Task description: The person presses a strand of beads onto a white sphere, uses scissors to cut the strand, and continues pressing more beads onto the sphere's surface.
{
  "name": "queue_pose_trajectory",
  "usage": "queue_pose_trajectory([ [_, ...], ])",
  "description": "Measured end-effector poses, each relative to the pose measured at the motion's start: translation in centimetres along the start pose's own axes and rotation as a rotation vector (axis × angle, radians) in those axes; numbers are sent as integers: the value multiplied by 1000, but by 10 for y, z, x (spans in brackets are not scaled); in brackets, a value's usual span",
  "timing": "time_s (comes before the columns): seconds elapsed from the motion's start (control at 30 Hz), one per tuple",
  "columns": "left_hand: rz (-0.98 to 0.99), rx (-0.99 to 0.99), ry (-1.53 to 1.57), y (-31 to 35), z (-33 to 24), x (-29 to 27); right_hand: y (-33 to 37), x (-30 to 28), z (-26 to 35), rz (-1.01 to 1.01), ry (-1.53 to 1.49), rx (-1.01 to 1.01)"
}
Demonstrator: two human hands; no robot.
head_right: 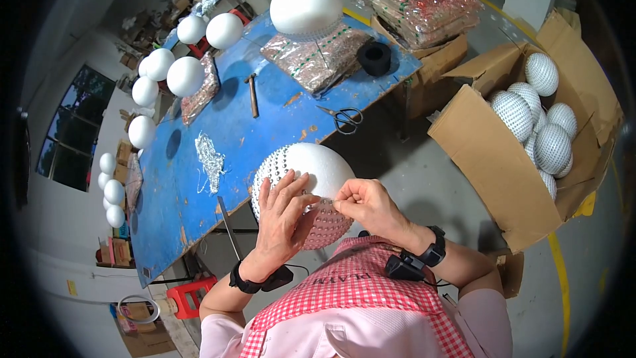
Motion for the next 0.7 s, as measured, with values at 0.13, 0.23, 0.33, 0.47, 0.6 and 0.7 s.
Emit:
queue_pose_trajectory([
  [0.13,20,22,-24,0,0,3,-2,-3,4,-19,60,14],
  [0.23,31,13,-22,-2,-4,5,-3,-8,6,-14,148,47],
  [0.33,95,49,-120,-1,-6,12,-4,-13,2,-8,175,104],
  [0.47,86,53,-123,2,-2,11,-3,-22,-10,-6,165,97],
  [0.6,109,59,-183,3,-3,6,2,-20,-12,39,137,87],
  [0.7,112,53,-173,6,-4,5,2,-18,-9,44,83,1],
])
Point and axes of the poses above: each hand's wrist, its own y-axis away from the middle knuckle, its own x-axis out of the palm, z = x × y, the point moved 7 cm from there along -y, towards the middle knuckle, and after that the axes turned 11 degrees about -z, right-handed, at the moved point
